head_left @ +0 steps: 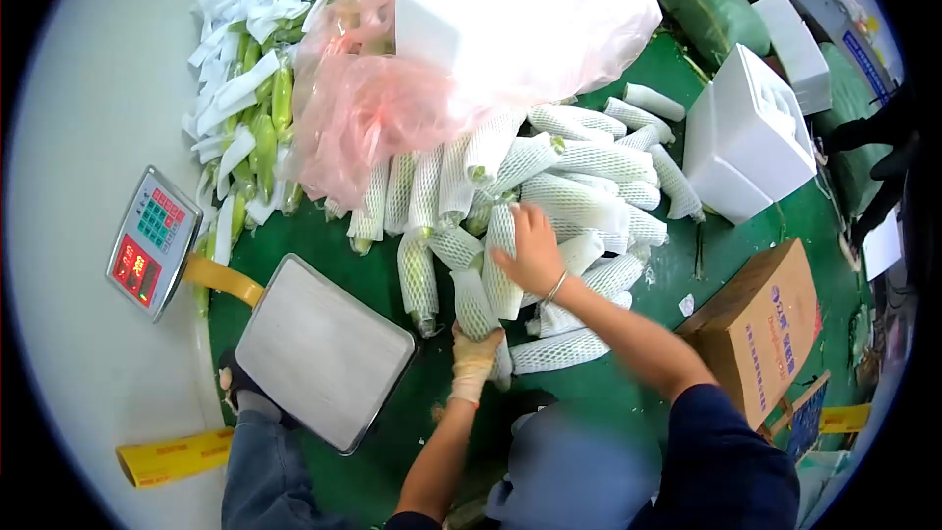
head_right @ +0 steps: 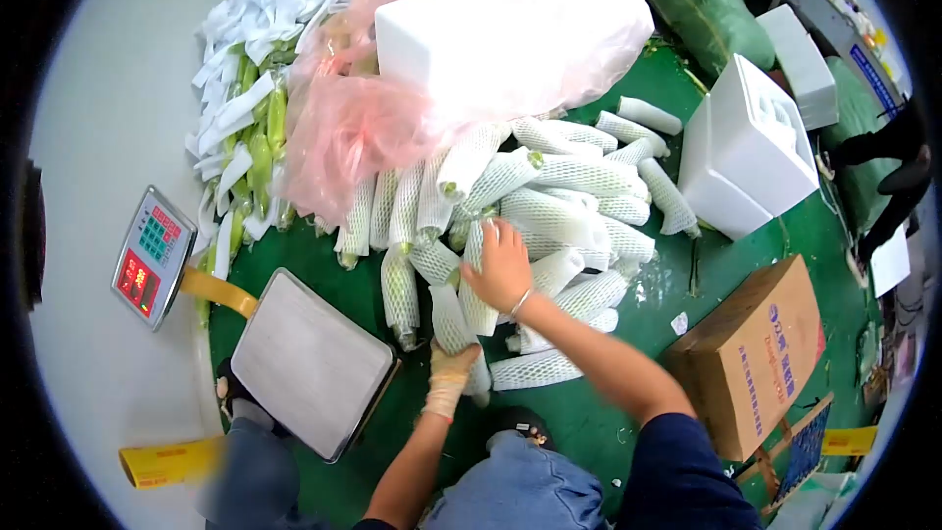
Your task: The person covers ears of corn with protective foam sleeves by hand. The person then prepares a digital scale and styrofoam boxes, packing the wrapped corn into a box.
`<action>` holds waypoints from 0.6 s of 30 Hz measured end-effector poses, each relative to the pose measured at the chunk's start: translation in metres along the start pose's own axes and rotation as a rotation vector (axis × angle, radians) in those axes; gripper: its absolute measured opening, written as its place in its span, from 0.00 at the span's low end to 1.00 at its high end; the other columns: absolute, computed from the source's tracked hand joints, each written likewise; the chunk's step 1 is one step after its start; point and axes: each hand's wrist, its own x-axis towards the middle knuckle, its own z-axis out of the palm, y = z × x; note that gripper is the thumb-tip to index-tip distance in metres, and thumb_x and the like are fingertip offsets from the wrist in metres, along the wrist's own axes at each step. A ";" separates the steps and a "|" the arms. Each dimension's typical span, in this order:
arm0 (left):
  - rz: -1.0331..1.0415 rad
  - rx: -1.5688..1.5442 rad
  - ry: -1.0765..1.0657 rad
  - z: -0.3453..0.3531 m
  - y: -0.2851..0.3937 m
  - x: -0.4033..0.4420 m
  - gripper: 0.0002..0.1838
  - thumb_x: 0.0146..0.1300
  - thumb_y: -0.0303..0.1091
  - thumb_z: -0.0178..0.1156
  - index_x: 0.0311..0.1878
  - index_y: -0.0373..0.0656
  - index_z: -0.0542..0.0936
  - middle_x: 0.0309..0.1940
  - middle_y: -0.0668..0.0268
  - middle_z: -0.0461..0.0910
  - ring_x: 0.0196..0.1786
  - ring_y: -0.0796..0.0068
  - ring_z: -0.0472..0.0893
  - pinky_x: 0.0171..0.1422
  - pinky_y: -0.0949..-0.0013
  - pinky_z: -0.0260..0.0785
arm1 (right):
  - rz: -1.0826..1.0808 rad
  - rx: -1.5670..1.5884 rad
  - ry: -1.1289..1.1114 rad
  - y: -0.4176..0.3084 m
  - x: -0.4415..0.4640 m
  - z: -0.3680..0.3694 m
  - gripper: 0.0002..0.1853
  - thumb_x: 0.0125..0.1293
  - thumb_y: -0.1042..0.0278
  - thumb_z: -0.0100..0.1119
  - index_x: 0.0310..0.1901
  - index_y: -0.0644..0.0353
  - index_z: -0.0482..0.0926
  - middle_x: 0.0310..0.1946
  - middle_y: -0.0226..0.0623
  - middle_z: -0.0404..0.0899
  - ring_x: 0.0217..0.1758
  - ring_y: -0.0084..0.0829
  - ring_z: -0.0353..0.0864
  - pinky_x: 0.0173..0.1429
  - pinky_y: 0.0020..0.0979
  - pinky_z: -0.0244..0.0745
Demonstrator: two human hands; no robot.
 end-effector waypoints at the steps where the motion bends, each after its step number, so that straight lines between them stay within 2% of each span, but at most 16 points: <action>1: -0.091 0.269 0.108 0.008 0.046 -0.020 0.46 0.41 0.45 0.71 0.62 0.36 0.60 0.50 0.43 0.75 0.53 0.49 0.76 0.56 0.58 0.69 | -0.085 0.027 0.049 -0.009 0.023 -0.022 0.32 0.50 0.67 0.63 0.55 0.69 0.62 0.51 0.57 0.64 0.53 0.55 0.66 0.60 0.43 0.63; 3: -0.093 0.265 0.128 0.015 0.062 -0.028 0.48 0.41 0.47 0.70 0.64 0.40 0.59 0.51 0.42 0.74 0.54 0.46 0.75 0.57 0.56 0.68 | -0.272 0.007 0.158 -0.026 0.092 -0.062 0.26 0.50 0.75 0.57 0.52 0.68 0.64 0.48 0.54 0.66 0.51 0.53 0.67 0.57 0.43 0.65; 5: -0.119 0.285 0.116 0.013 0.067 -0.034 0.49 0.42 0.49 0.69 0.65 0.40 0.58 0.53 0.43 0.73 0.54 0.46 0.75 0.58 0.55 0.68 | -0.453 -0.048 0.256 -0.043 0.172 -0.068 0.23 0.48 0.79 0.53 0.50 0.67 0.66 0.44 0.51 0.69 0.49 0.50 0.69 0.54 0.42 0.68; 8: -0.090 0.299 0.140 0.011 0.060 -0.039 0.49 0.42 0.50 0.69 0.65 0.37 0.57 0.54 0.45 0.72 0.54 0.47 0.75 0.57 0.55 0.67 | -0.412 -0.368 0.101 -0.079 0.286 -0.059 0.21 0.51 0.71 0.55 0.48 0.66 0.68 0.45 0.50 0.71 0.50 0.47 0.73 0.53 0.39 0.71; 10: -0.028 0.303 0.202 0.015 0.050 -0.044 0.48 0.42 0.50 0.69 0.64 0.36 0.58 0.53 0.45 0.73 0.53 0.47 0.75 0.56 0.54 0.68 | -0.347 -0.455 0.066 -0.103 0.336 -0.043 0.22 0.54 0.70 0.54 0.52 0.64 0.68 0.52 0.47 0.70 0.55 0.45 0.71 0.56 0.40 0.69; 11: 0.010 0.305 0.243 0.017 0.044 -0.047 0.48 0.42 0.49 0.69 0.64 0.36 0.60 0.53 0.45 0.73 0.52 0.47 0.76 0.55 0.54 0.68 | -0.363 -0.455 0.067 -0.108 0.353 -0.033 0.22 0.54 0.70 0.54 0.52 0.64 0.68 0.52 0.47 0.70 0.55 0.45 0.71 0.56 0.40 0.69; 13: 0.096 0.249 0.317 0.022 0.037 -0.046 0.45 0.41 0.47 0.70 0.61 0.35 0.63 0.51 0.45 0.74 0.49 0.47 0.77 0.53 0.55 0.70 | -0.422 -0.694 0.024 -0.114 0.377 -0.003 0.27 0.56 0.61 0.56 0.57 0.60 0.67 0.59 0.42 0.67 0.64 0.41 0.64 0.65 0.44 0.61; 14: 0.140 0.222 0.352 0.025 0.032 -0.047 0.44 0.41 0.47 0.70 0.60 0.35 0.65 0.50 0.45 0.74 0.48 0.47 0.77 0.52 0.55 0.70 | -0.455 -0.700 0.001 -0.115 0.381 0.008 0.27 0.56 0.61 0.56 0.57 0.60 0.67 0.59 0.42 0.67 0.64 0.41 0.64 0.65 0.44 0.61; 16: 0.200 0.283 0.384 0.024 0.033 -0.046 0.43 0.41 0.46 0.70 0.59 0.34 0.66 0.46 0.46 0.75 0.45 0.47 0.78 0.50 0.55 0.71 | -0.442 -1.147 -0.275 -0.103 0.383 0.011 0.37 0.53 0.47 0.61 0.64 0.55 0.63 0.63 0.35 0.64 0.70 0.37 0.55 0.72 0.47 0.47; 18: 0.221 0.323 0.409 0.023 0.038 -0.044 0.41 0.41 0.46 0.70 0.57 0.33 0.67 0.43 0.46 0.76 0.42 0.47 0.78 0.48 0.54 0.71 | -0.523 -1.358 -0.292 -0.082 0.388 0.011 0.46 0.45 0.34 0.64 0.64 0.53 0.65 0.62 0.36 0.65 0.71 0.35 0.52 0.73 0.45 0.42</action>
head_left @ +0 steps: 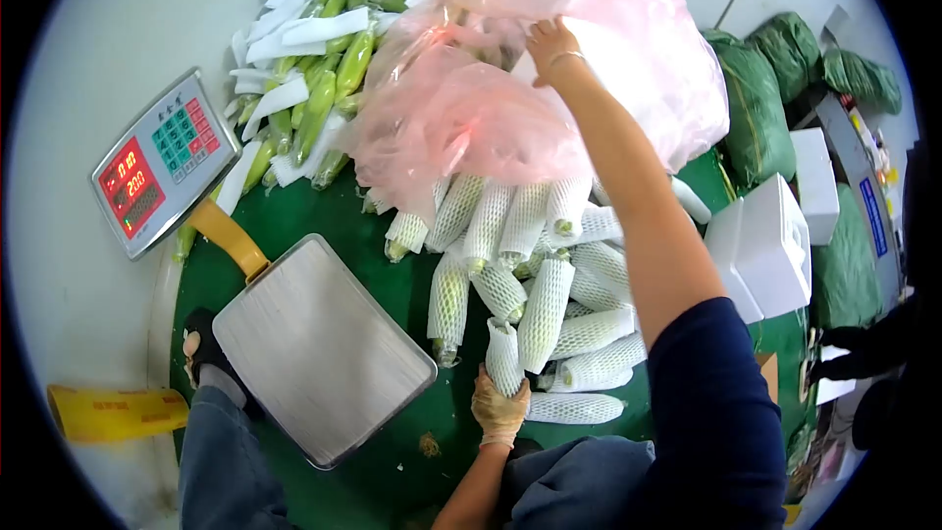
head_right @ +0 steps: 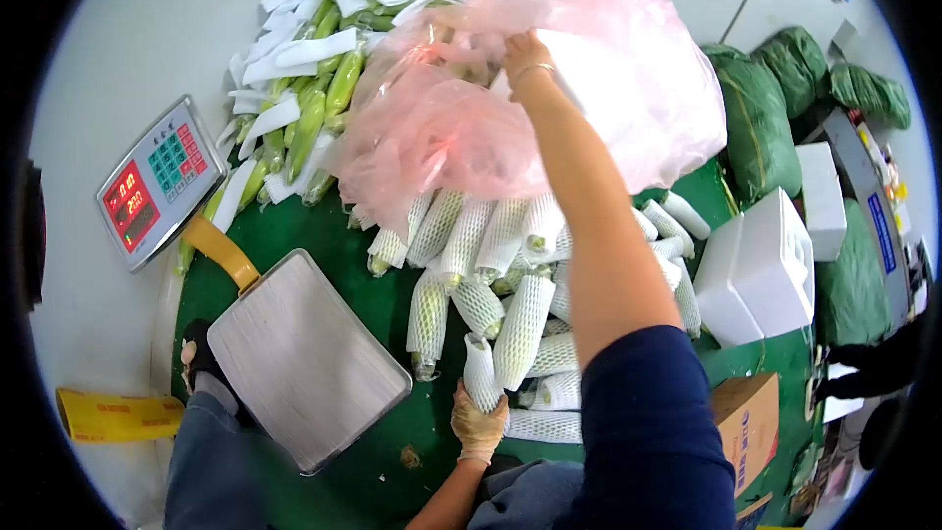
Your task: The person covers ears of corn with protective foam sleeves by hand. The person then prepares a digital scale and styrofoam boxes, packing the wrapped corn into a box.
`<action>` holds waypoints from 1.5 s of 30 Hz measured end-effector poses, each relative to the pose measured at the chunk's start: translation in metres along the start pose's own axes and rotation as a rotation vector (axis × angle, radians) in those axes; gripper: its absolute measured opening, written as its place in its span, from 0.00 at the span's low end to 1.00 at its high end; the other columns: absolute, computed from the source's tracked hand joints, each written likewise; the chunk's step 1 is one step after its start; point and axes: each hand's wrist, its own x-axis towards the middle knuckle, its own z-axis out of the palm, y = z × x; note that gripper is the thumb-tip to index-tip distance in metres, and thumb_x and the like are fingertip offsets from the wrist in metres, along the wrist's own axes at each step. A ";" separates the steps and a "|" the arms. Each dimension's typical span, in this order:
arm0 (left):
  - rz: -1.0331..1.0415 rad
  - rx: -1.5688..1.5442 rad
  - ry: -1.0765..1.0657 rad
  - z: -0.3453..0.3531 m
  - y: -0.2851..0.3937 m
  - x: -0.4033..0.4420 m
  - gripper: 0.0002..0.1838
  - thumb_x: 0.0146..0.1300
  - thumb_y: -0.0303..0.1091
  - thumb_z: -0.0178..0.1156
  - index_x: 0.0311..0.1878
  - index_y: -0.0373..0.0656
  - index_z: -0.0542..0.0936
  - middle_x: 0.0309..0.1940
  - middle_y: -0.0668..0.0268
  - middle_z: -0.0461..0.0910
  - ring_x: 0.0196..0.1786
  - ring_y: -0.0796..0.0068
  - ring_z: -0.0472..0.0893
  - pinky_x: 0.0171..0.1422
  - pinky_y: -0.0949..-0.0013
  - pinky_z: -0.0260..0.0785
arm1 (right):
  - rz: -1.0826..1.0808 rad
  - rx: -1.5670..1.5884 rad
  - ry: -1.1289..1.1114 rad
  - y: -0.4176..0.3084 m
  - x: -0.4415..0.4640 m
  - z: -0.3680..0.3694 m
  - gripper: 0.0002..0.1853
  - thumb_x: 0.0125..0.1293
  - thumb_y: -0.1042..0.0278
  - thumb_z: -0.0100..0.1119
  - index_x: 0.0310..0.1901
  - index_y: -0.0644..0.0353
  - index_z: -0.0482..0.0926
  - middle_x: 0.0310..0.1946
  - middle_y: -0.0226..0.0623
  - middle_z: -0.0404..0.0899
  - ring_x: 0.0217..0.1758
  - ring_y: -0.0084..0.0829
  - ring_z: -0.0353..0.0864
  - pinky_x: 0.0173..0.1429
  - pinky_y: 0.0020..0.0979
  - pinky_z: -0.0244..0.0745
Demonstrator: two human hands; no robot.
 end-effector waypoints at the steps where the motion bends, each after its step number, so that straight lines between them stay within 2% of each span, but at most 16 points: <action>1: -0.005 -0.009 -0.020 0.000 0.001 0.001 0.41 0.41 0.46 0.69 0.57 0.33 0.67 0.42 0.46 0.76 0.42 0.46 0.78 0.48 0.54 0.72 | -0.008 -0.015 0.006 0.012 -0.005 -0.002 0.46 0.45 0.34 0.64 0.64 0.53 0.65 0.62 0.36 0.65 0.71 0.35 0.52 0.73 0.45 0.42; 6: -0.043 -0.039 -0.102 -0.008 0.004 0.000 0.42 0.42 0.48 0.68 0.58 0.32 0.65 0.46 0.45 0.74 0.45 0.47 0.77 0.51 0.53 0.70 | 0.195 0.312 -0.274 0.108 -0.082 -0.042 0.51 0.30 0.31 0.71 0.54 0.63 0.75 0.53 0.47 0.75 0.58 0.39 0.72 0.65 0.42 0.59; 9: -0.051 -0.046 -0.135 -0.014 0.004 -0.001 0.44 0.43 0.50 0.68 0.60 0.32 0.63 0.48 0.45 0.74 0.48 0.47 0.76 0.54 0.54 0.68 | 0.529 0.681 -0.014 0.200 -0.148 -0.044 0.53 0.36 0.28 0.67 0.53 0.74 0.72 0.51 0.52 0.75 0.55 0.45 0.73 0.58 0.36 0.69; 11: -0.052 -0.046 -0.158 -0.008 0.002 0.001 0.47 0.43 0.52 0.68 0.62 0.32 0.62 0.49 0.45 0.73 0.50 0.48 0.75 0.56 0.56 0.67 | 0.721 0.731 0.009 0.237 -0.195 -0.091 0.46 0.49 0.32 0.61 0.50 0.77 0.73 0.37 0.45 0.81 0.38 0.39 0.82 0.45 0.32 0.77; 14: 0.008 -0.014 -0.145 0.005 -0.015 0.001 0.51 0.43 0.55 0.68 0.65 0.32 0.59 0.55 0.45 0.70 0.56 0.50 0.71 0.61 0.58 0.64 | 0.601 1.118 0.287 0.266 -0.247 -0.116 0.34 0.59 0.36 0.54 0.43 0.68 0.77 0.28 0.39 0.81 0.26 0.32 0.82 0.34 0.31 0.77; 19: -0.066 0.179 -0.269 -0.056 -0.004 -0.014 0.51 0.45 0.55 0.67 0.66 0.34 0.57 0.57 0.46 0.68 0.59 0.50 0.69 0.62 0.58 0.63 | -0.131 0.977 0.640 0.046 -0.352 -0.220 0.27 0.48 0.56 0.73 0.44 0.65 0.76 0.30 0.39 0.81 0.25 0.29 0.81 0.31 0.28 0.77; 21: -0.111 0.116 -0.415 -0.085 -0.010 -0.030 0.38 0.49 0.53 0.64 0.57 0.35 0.69 0.52 0.48 0.74 0.56 0.52 0.73 0.59 0.59 0.65 | -0.379 0.874 0.863 -0.036 -0.385 -0.238 0.21 0.42 0.57 0.74 0.35 0.59 0.77 0.29 0.36 0.77 0.28 0.35 0.77 0.31 0.31 0.73; 24: -0.159 0.103 -0.510 -0.119 -0.030 -0.047 0.26 0.53 0.50 0.61 0.46 0.36 0.78 0.45 0.51 0.79 0.51 0.56 0.78 0.57 0.59 0.68 | -0.726 1.065 0.707 -0.132 -0.388 -0.225 0.17 0.49 0.56 0.65 0.36 0.53 0.71 0.31 0.30 0.71 0.33 0.31 0.76 0.39 0.36 0.71; 28: 0.027 0.103 -0.239 -0.129 -0.045 -0.051 0.15 0.55 0.43 0.60 0.37 0.40 0.78 0.35 0.56 0.79 0.41 0.60 0.80 0.44 0.61 0.71 | -0.842 1.044 0.772 -0.233 -0.356 -0.200 0.20 0.48 0.54 0.65 0.39 0.52 0.69 0.34 0.30 0.71 0.40 0.30 0.73 0.44 0.32 0.66; 31: 0.011 0.341 -0.451 -0.133 -0.046 -0.036 0.17 0.57 0.45 0.58 0.42 0.41 0.79 0.41 0.59 0.81 0.43 0.61 0.80 0.47 0.62 0.71 | -0.722 1.166 0.789 -0.250 -0.358 -0.198 0.22 0.48 0.55 0.65 0.42 0.54 0.70 0.36 0.33 0.72 0.42 0.32 0.72 0.48 0.33 0.66; 33: 0.650 0.700 -0.201 -0.124 -0.063 -0.036 0.17 0.55 0.43 0.62 0.41 0.40 0.80 0.43 0.59 0.81 0.43 0.61 0.80 0.48 0.62 0.72 | -0.553 1.314 0.823 -0.225 -0.372 -0.200 0.21 0.49 0.57 0.66 0.41 0.55 0.70 0.36 0.34 0.71 0.42 0.33 0.72 0.48 0.33 0.65; 34: 0.652 0.696 -0.225 -0.121 -0.063 -0.033 0.17 0.55 0.43 0.62 0.41 0.40 0.80 0.43 0.59 0.81 0.43 0.61 0.80 0.48 0.62 0.72 | -0.396 1.430 0.867 -0.214 -0.377 -0.192 0.20 0.50 0.59 0.66 0.41 0.56 0.70 0.37 0.35 0.71 0.42 0.35 0.71 0.48 0.34 0.65; 36: -0.155 0.124 -0.289 -0.109 -0.056 -0.028 0.17 0.55 0.39 0.63 0.45 0.39 0.79 0.44 0.56 0.80 0.45 0.59 0.80 0.50 0.61 0.72 | -0.138 1.523 0.719 -0.194 -0.381 -0.142 0.20 0.53 0.64 0.64 0.46 0.59 0.70 0.40 0.41 0.71 0.44 0.42 0.71 0.49 0.37 0.66; 39: -0.108 0.217 -0.223 -0.114 0.025 -0.011 0.30 0.53 0.41 0.63 0.57 0.36 0.70 0.50 0.50 0.75 0.52 0.55 0.75 0.55 0.60 0.69 | 0.439 1.308 0.404 -0.203 -0.370 -0.021 0.25 0.55 0.64 0.61 0.48 0.73 0.65 0.41 0.54 0.69 0.43 0.55 0.72 0.48 0.46 0.69; 41: -0.060 0.334 -0.227 -0.068 0.024 0.001 0.37 0.50 0.43 0.64 0.61 0.35 0.65 0.53 0.47 0.71 0.55 0.52 0.72 0.57 0.59 0.67 | 0.637 1.361 -0.213 -0.224 -0.345 0.044 0.35 0.55 0.51 0.63 0.50 0.77 0.61 0.45 0.59 0.69 0.47 0.55 0.74 0.49 0.44 0.73; 45: -0.165 0.533 -0.257 -0.022 0.034 0.024 0.37 0.49 0.43 0.66 0.57 0.30 0.64 0.52 0.43 0.69 0.55 0.50 0.72 0.56 0.58 0.69 | 0.871 1.537 -0.391 -0.246 -0.319 0.068 0.48 0.46 0.45 0.68 0.55 0.79 0.57 0.46 0.60 0.73 0.48 0.50 0.77 0.51 0.41 0.73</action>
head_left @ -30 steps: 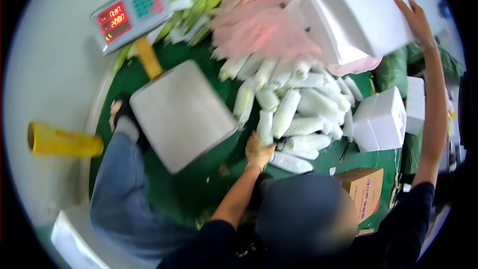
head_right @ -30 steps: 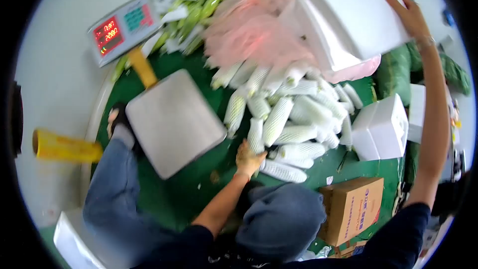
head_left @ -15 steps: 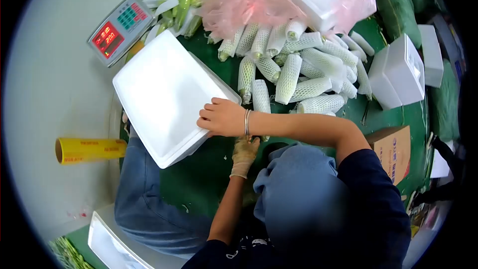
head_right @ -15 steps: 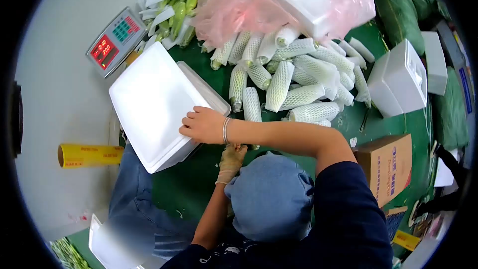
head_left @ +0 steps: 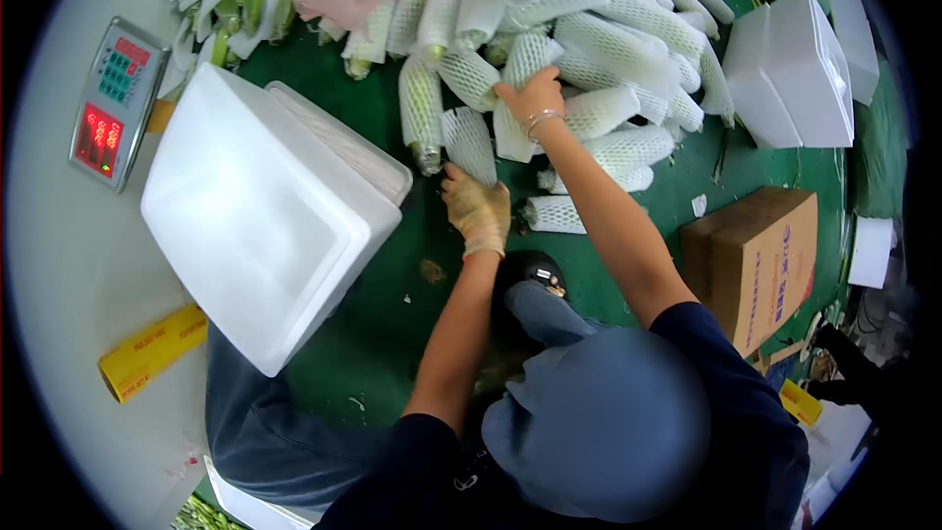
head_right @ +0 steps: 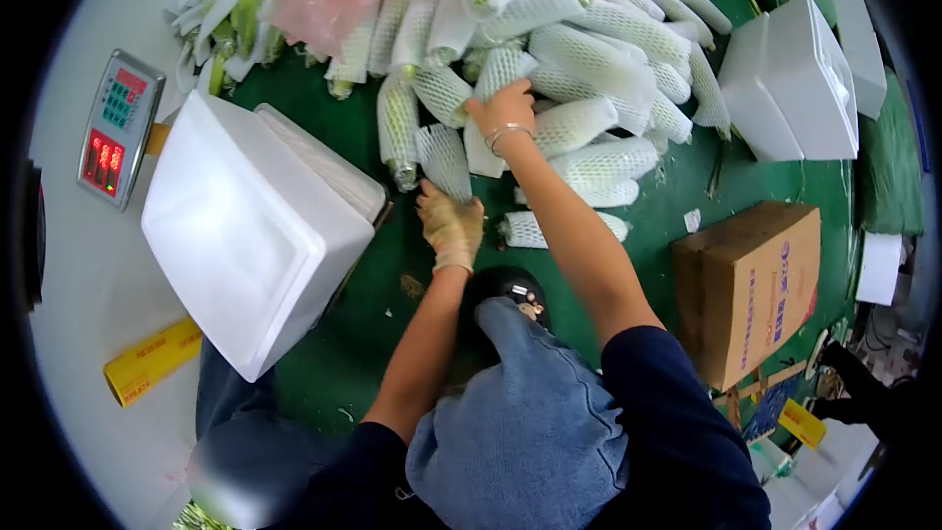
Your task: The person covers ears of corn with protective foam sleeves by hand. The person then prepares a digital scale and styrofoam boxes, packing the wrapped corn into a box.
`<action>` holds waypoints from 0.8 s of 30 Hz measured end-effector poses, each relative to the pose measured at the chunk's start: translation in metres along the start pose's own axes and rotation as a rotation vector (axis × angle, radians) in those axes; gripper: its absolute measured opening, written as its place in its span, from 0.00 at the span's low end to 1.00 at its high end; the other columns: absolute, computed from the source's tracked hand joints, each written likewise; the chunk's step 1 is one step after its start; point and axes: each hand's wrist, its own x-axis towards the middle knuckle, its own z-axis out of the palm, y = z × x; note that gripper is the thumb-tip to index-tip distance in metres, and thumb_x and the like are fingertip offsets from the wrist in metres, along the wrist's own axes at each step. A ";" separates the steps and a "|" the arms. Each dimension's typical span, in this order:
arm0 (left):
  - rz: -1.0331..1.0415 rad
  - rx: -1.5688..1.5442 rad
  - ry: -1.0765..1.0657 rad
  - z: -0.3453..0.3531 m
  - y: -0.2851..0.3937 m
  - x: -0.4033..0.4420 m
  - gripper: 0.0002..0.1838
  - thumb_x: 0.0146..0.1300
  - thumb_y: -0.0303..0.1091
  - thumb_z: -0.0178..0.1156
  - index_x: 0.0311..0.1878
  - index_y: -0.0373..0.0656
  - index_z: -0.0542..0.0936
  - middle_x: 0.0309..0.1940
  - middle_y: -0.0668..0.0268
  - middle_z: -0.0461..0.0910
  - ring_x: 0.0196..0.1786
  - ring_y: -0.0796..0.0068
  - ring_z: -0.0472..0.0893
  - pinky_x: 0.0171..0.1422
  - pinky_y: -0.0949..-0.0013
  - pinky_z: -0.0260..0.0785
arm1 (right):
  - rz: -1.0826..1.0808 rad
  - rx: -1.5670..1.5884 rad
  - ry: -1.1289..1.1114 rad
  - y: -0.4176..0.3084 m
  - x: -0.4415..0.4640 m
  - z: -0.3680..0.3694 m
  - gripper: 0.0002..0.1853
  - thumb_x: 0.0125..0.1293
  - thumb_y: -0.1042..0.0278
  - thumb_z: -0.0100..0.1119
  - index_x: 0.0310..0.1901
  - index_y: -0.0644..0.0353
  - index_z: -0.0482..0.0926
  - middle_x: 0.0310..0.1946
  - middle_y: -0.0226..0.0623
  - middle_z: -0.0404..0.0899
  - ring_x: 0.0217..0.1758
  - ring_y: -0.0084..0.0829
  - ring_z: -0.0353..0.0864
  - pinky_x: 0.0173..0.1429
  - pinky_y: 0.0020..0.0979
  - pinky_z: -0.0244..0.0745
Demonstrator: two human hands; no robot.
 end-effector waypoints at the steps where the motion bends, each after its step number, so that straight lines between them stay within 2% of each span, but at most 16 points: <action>1: -0.028 -0.082 -0.030 0.003 -0.001 0.001 0.35 0.46 0.42 0.67 0.52 0.30 0.66 0.50 0.42 0.71 0.53 0.48 0.73 0.54 0.57 0.69 | -0.022 0.078 -0.053 0.009 0.004 -0.009 0.48 0.46 0.45 0.68 0.55 0.79 0.58 0.44 0.59 0.75 0.46 0.47 0.79 0.49 0.41 0.74; 3: 0.034 -0.383 -0.180 0.005 -0.028 0.014 0.36 0.42 0.38 0.67 0.54 0.29 0.65 0.47 0.42 0.74 0.50 0.48 0.75 0.54 0.58 0.69 | 0.019 0.452 -0.243 0.032 0.008 -0.038 0.44 0.45 0.49 0.69 0.55 0.76 0.62 0.45 0.51 0.76 0.45 0.39 0.79 0.48 0.38 0.74; 4: 0.079 -0.501 -0.212 0.005 -0.044 0.014 0.38 0.40 0.36 0.67 0.55 0.30 0.65 0.47 0.43 0.75 0.50 0.49 0.76 0.54 0.60 0.69 | 0.026 0.679 -0.373 0.031 -0.023 -0.074 0.46 0.42 0.51 0.70 0.57 0.76 0.61 0.48 0.51 0.76 0.50 0.38 0.77 0.54 0.32 0.71; 7: 0.233 -0.859 -0.301 -0.023 -0.057 -0.012 0.39 0.39 0.32 0.67 0.58 0.34 0.65 0.46 0.47 0.76 0.49 0.56 0.78 0.54 0.63 0.70 | -0.356 0.522 -0.165 0.069 -0.105 -0.132 0.39 0.40 0.65 0.72 0.56 0.67 0.66 0.49 0.43 0.75 0.51 0.33 0.75 0.56 0.33 0.69; 9: 0.391 -0.560 -0.400 -0.064 -0.027 -0.025 0.41 0.36 0.31 0.69 0.58 0.33 0.65 0.47 0.53 0.77 0.48 0.61 0.78 0.54 0.63 0.70 | -0.098 0.675 -0.213 0.113 -0.148 -0.148 0.35 0.40 0.69 0.70 0.53 0.66 0.68 0.45 0.39 0.76 0.47 0.32 0.77 0.52 0.33 0.72; 10: 0.548 -0.398 -0.355 -0.076 -0.001 -0.030 0.40 0.36 0.30 0.69 0.57 0.33 0.66 0.47 0.50 0.76 0.51 0.58 0.77 0.55 0.62 0.70 | 0.066 0.749 -0.222 0.134 -0.165 -0.147 0.33 0.40 0.70 0.69 0.52 0.66 0.68 0.43 0.38 0.76 0.45 0.32 0.77 0.51 0.33 0.73; 11: 0.722 -0.369 -0.428 -0.079 0.024 -0.030 0.39 0.36 0.31 0.69 0.57 0.33 0.67 0.48 0.48 0.76 0.53 0.54 0.77 0.56 0.62 0.70 | 0.295 1.059 -0.168 0.152 -0.183 -0.140 0.28 0.43 0.71 0.65 0.50 0.65 0.70 0.39 0.37 0.77 0.40 0.33 0.78 0.48 0.34 0.75; 13: 1.094 -0.193 -0.493 -0.066 0.069 -0.031 0.39 0.37 0.34 0.69 0.57 0.35 0.68 0.47 0.49 0.77 0.51 0.55 0.77 0.55 0.62 0.70 | 0.770 1.516 -0.056 0.191 -0.209 -0.114 0.22 0.50 0.72 0.61 0.49 0.64 0.70 0.38 0.38 0.76 0.42 0.38 0.77 0.52 0.41 0.73; 15: 1.057 0.147 -0.747 -0.025 0.107 -0.033 0.38 0.37 0.37 0.69 0.56 0.36 0.69 0.45 0.49 0.78 0.48 0.54 0.79 0.53 0.60 0.72 | 0.883 1.589 -0.044 0.214 -0.226 -0.082 0.20 0.51 0.71 0.62 0.47 0.61 0.71 0.39 0.37 0.76 0.46 0.39 0.74 0.59 0.44 0.67; 16: 0.979 0.436 -0.861 -0.005 0.119 -0.034 0.33 0.38 0.39 0.68 0.51 0.37 0.74 0.43 0.48 0.79 0.45 0.54 0.81 0.51 0.60 0.73 | 0.875 1.590 -0.074 0.211 -0.231 -0.072 0.17 0.51 0.67 0.62 0.44 0.59 0.74 0.41 0.38 0.77 0.48 0.40 0.75 0.60 0.46 0.66; 17: 0.935 0.576 -0.922 0.021 0.111 -0.034 0.31 0.36 0.40 0.68 0.47 0.36 0.77 0.42 0.46 0.79 0.44 0.54 0.81 0.49 0.61 0.74 | 0.895 1.667 -0.121 0.215 -0.232 -0.058 0.19 0.51 0.67 0.62 0.46 0.58 0.73 0.44 0.38 0.76 0.50 0.40 0.73 0.62 0.46 0.65; 19: 0.708 0.486 -1.203 0.019 0.105 -0.023 0.33 0.33 0.41 0.69 0.46 0.34 0.78 0.42 0.46 0.80 0.43 0.58 0.82 0.48 0.64 0.73 | 0.756 1.881 -0.132 0.205 -0.223 -0.037 0.21 0.52 0.68 0.61 0.49 0.59 0.71 0.45 0.38 0.74 0.52 0.41 0.71 0.63 0.46 0.62; 20: 0.693 0.084 -1.236 0.054 0.069 -0.007 0.34 0.32 0.41 0.69 0.47 0.33 0.77 0.40 0.49 0.80 0.44 0.60 0.81 0.49 0.65 0.72 | 0.750 1.893 -0.135 0.206 -0.219 -0.035 0.21 0.52 0.68 0.61 0.49 0.59 0.71 0.45 0.38 0.74 0.52 0.41 0.71 0.63 0.46 0.62; 21: 0.559 -0.262 -1.329 0.059 0.052 -0.004 0.34 0.34 0.40 0.69 0.48 0.34 0.76 0.41 0.53 0.80 0.45 0.62 0.79 0.52 0.65 0.71 | 0.784 1.870 -0.122 0.207 -0.219 -0.033 0.22 0.51 0.67 0.62 0.50 0.58 0.71 0.47 0.37 0.74 0.53 0.40 0.71 0.64 0.47 0.62; 23: 0.626 -0.503 -1.300 0.046 0.034 -0.020 0.37 0.36 0.38 0.69 0.54 0.34 0.72 0.45 0.54 0.79 0.48 0.64 0.77 0.55 0.66 0.69 | 0.791 1.726 -0.053 0.207 -0.229 -0.034 0.23 0.50 0.65 0.62 0.50 0.57 0.71 0.49 0.37 0.74 0.56 0.40 0.70 0.64 0.47 0.62; 24: 0.724 -0.459 -1.181 0.033 0.032 -0.030 0.38 0.36 0.37 0.70 0.55 0.34 0.70 0.46 0.54 0.78 0.49 0.66 0.77 0.56 0.66 0.68 | 0.783 1.687 -0.099 0.208 -0.242 -0.048 0.21 0.52 0.69 0.60 0.50 0.62 0.71 0.48 0.38 0.74 0.53 0.40 0.71 0.61 0.45 0.65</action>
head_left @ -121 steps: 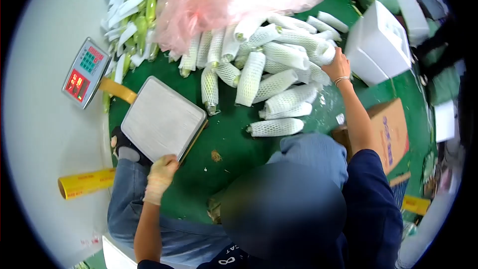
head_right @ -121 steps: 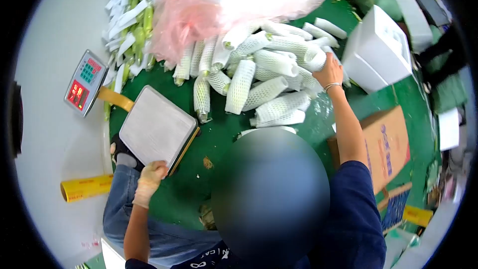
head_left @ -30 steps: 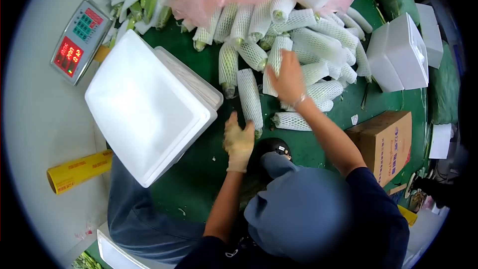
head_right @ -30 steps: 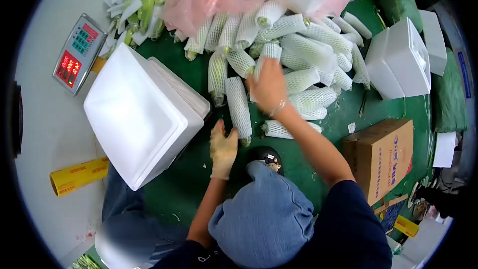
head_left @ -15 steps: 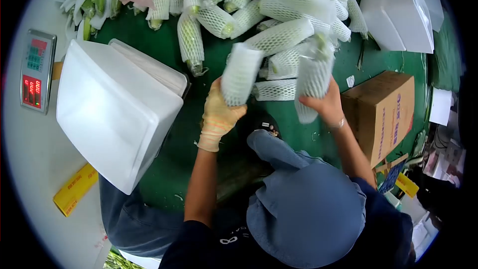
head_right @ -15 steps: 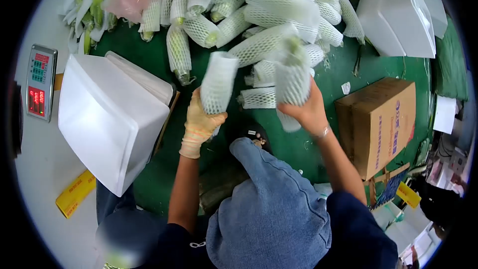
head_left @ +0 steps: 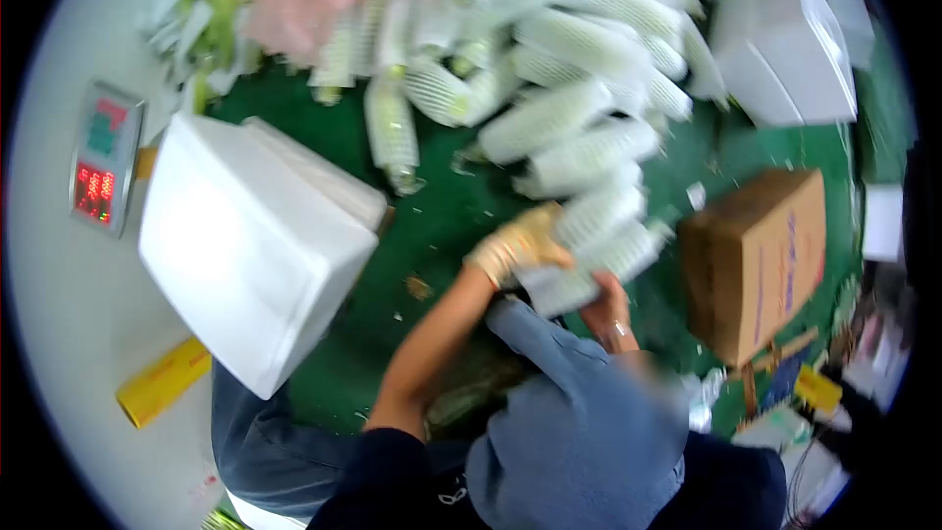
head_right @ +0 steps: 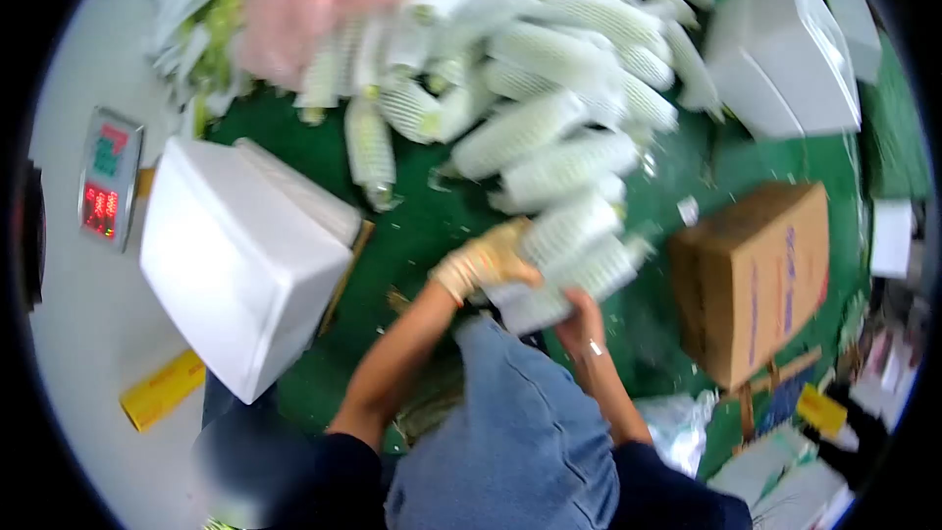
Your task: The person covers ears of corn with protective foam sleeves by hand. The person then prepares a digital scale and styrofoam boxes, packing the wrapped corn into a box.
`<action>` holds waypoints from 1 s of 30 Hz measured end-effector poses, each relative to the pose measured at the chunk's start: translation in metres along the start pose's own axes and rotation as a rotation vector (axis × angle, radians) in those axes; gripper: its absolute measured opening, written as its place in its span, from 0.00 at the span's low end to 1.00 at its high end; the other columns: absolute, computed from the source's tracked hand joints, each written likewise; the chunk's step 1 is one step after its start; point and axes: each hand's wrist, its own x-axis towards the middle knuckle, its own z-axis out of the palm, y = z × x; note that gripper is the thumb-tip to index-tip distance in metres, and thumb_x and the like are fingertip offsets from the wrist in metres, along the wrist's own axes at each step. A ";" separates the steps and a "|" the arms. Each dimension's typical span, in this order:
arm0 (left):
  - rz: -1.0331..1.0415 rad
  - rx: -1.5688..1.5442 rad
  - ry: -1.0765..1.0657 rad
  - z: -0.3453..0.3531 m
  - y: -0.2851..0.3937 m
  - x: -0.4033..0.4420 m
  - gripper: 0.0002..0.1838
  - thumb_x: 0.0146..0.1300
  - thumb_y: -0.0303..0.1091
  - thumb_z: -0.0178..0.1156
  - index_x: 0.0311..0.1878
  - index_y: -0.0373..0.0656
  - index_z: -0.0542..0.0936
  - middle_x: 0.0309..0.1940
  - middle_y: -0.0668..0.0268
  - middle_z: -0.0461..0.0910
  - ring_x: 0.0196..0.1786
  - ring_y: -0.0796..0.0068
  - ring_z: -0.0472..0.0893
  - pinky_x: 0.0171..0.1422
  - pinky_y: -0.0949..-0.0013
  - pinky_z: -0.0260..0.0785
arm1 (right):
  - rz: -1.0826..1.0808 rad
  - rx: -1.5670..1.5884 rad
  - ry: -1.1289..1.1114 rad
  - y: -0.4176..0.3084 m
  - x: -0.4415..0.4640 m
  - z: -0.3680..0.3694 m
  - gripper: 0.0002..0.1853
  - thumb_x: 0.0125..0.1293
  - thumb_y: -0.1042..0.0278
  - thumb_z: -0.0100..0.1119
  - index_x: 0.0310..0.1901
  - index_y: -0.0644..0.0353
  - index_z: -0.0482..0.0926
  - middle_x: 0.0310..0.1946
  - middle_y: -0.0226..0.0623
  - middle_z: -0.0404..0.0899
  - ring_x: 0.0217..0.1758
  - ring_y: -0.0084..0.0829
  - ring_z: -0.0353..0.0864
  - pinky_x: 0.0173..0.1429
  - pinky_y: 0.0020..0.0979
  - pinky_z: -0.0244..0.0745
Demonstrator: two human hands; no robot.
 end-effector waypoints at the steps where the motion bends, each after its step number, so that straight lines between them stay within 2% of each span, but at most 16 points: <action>1: 0.047 0.119 0.085 -0.001 0.024 -0.019 0.40 0.35 0.36 0.71 0.57 0.34 0.69 0.47 0.54 0.77 0.50 0.67 0.76 0.57 0.67 0.68 | -0.052 -0.127 -0.012 -0.012 -0.025 0.008 0.26 0.49 0.72 0.60 0.53 0.65 0.69 0.49 0.40 0.73 0.52 0.40 0.73 0.61 0.45 0.66; 5: 0.170 -0.275 0.419 -0.020 0.138 -0.131 0.45 0.33 0.38 0.72 0.58 0.30 0.65 0.47 0.53 0.76 0.51 0.60 0.76 0.57 0.64 0.67 | -0.381 -0.500 -0.350 -0.061 -0.074 0.064 0.47 0.36 0.61 0.70 0.61 0.68 0.61 0.53 0.44 0.72 0.56 0.43 0.72 0.61 0.42 0.68; 8: 0.134 -0.407 0.814 -0.035 0.166 -0.230 0.45 0.36 0.35 0.73 0.60 0.30 0.64 0.49 0.54 0.74 0.50 0.63 0.76 0.58 0.64 0.66 | -0.356 -0.807 -0.780 -0.053 -0.111 0.205 0.45 0.38 0.67 0.73 0.61 0.67 0.63 0.53 0.44 0.74 0.58 0.39 0.73 0.62 0.41 0.67; 9: 0.201 -0.403 0.986 -0.039 0.166 -0.257 0.36 0.43 0.35 0.67 0.56 0.31 0.66 0.48 0.56 0.75 0.51 0.64 0.75 0.59 0.64 0.66 | -0.388 -0.964 -0.989 -0.043 -0.111 0.248 0.41 0.42 0.70 0.73 0.60 0.66 0.65 0.51 0.42 0.76 0.57 0.36 0.74 0.62 0.40 0.68; 11: 0.515 -0.356 1.417 -0.060 0.133 -0.315 0.19 0.57 0.36 0.55 0.49 0.35 0.72 0.46 0.58 0.75 0.52 0.66 0.74 0.61 0.62 0.65 | -0.134 -1.043 -1.120 0.000 -0.145 0.351 0.35 0.47 0.69 0.71 0.57 0.65 0.66 0.47 0.39 0.77 0.51 0.29 0.76 0.54 0.35 0.72; 12: 0.659 -0.339 1.553 -0.083 0.105 -0.346 0.14 0.65 0.37 0.49 0.46 0.36 0.75 0.45 0.60 0.75 0.52 0.67 0.74 0.61 0.61 0.65 | -0.240 -0.967 -1.336 0.037 -0.141 0.384 0.35 0.49 0.61 0.69 0.57 0.65 0.67 0.46 0.43 0.78 0.45 0.33 0.78 0.51 0.33 0.73; 13: 0.541 -0.446 1.696 -0.090 0.141 -0.334 0.15 0.64 0.37 0.50 0.47 0.36 0.75 0.46 0.60 0.75 0.53 0.68 0.73 0.61 0.63 0.65 | -0.340 -1.119 -1.421 0.083 -0.117 0.414 0.37 0.47 0.51 0.67 0.53 0.71 0.70 0.44 0.47 0.78 0.43 0.37 0.79 0.49 0.33 0.73; 14: 0.555 -0.398 1.624 -0.112 0.130 -0.342 0.15 0.64 0.37 0.51 0.48 0.36 0.75 0.47 0.61 0.75 0.52 0.68 0.74 0.61 0.64 0.66 | -0.262 -1.377 -1.303 0.113 -0.113 0.443 0.39 0.43 0.47 0.66 0.48 0.77 0.72 0.42 0.50 0.78 0.43 0.39 0.79 0.46 0.34 0.74; 15: 0.562 -0.724 1.553 -0.133 0.123 -0.350 0.15 0.63 0.35 0.52 0.49 0.37 0.75 0.47 0.61 0.76 0.51 0.68 0.75 0.60 0.63 0.67 | -0.137 -1.564 -1.146 0.124 -0.122 0.463 0.36 0.42 0.50 0.68 0.47 0.75 0.74 0.41 0.45 0.79 0.42 0.34 0.78 0.43 0.31 0.74; 16: 0.490 -0.834 1.535 -0.147 0.118 -0.354 0.15 0.63 0.36 0.53 0.49 0.37 0.75 0.46 0.60 0.76 0.50 0.67 0.75 0.59 0.62 0.67 | 0.026 -1.428 -1.249 0.140 -0.111 0.473 0.38 0.41 0.48 0.67 0.46 0.78 0.74 0.41 0.48 0.78 0.43 0.35 0.79 0.43 0.32 0.75; 19: 0.361 -0.932 1.528 -0.180 0.088 -0.357 0.20 0.57 0.35 0.59 0.51 0.34 0.73 0.48 0.59 0.76 0.49 0.62 0.76 0.59 0.60 0.68 | 0.102 -1.378 -1.267 0.190 -0.071 0.491 0.38 0.42 0.48 0.66 0.47 0.77 0.74 0.43 0.52 0.78 0.43 0.40 0.79 0.45 0.36 0.75; 21: 0.263 -0.933 1.566 -0.197 0.066 -0.363 0.25 0.53 0.34 0.64 0.53 0.31 0.71 0.49 0.57 0.75 0.49 0.59 0.76 0.58 0.59 0.68 | -0.202 -1.843 -1.255 0.197 -0.065 0.484 0.35 0.46 0.57 0.63 0.52 0.77 0.70 0.50 0.55 0.74 0.49 0.42 0.77 0.53 0.39 0.72; 23: -0.518 0.261 1.765 -0.215 0.055 -0.364 0.29 0.51 0.30 0.65 0.56 0.31 0.69 0.53 0.56 0.73 0.52 0.58 0.74 0.60 0.60 0.66 | -1.617 -1.673 -0.919 0.216 -0.070 0.447 0.30 0.50 0.67 0.58 0.55 0.74 0.68 0.55 0.52 0.70 0.56 0.42 0.71 0.61 0.39 0.66; 25: -0.399 1.352 1.855 -0.190 0.073 -0.343 0.29 0.53 0.26 0.63 0.59 0.31 0.66 0.57 0.55 0.70 0.56 0.59 0.72 0.63 0.62 0.63 | -1.860 -1.250 -1.088 0.165 -0.088 0.418 0.29 0.49 0.74 0.56 0.56 0.68 0.67 0.56 0.49 0.68 0.60 0.42 0.67 0.65 0.39 0.61; 27: 0.014 1.015 1.851 -0.159 0.114 -0.321 0.25 0.56 0.24 0.60 0.58 0.32 0.67 0.58 0.53 0.69 0.58 0.61 0.70 0.64 0.63 0.61 | -1.415 -1.188 -1.404 0.085 -0.078 0.378 0.27 0.46 0.77 0.56 0.54 0.63 0.70 0.52 0.48 0.70 0.58 0.45 0.68 0.63 0.39 0.64; 30: 0.193 0.515 1.755 -0.089 0.152 -0.249 0.21 0.57 0.22 0.56 0.55 0.34 0.70 0.53 0.55 0.72 0.55 0.61 0.72 0.62 0.62 0.63 | -1.475 -1.641 -0.805 -0.008 0.003 0.302 0.27 0.40 0.81 0.55 0.49 0.60 0.72 0.44 0.45 0.72 0.50 0.46 0.71 0.53 0.40 0.68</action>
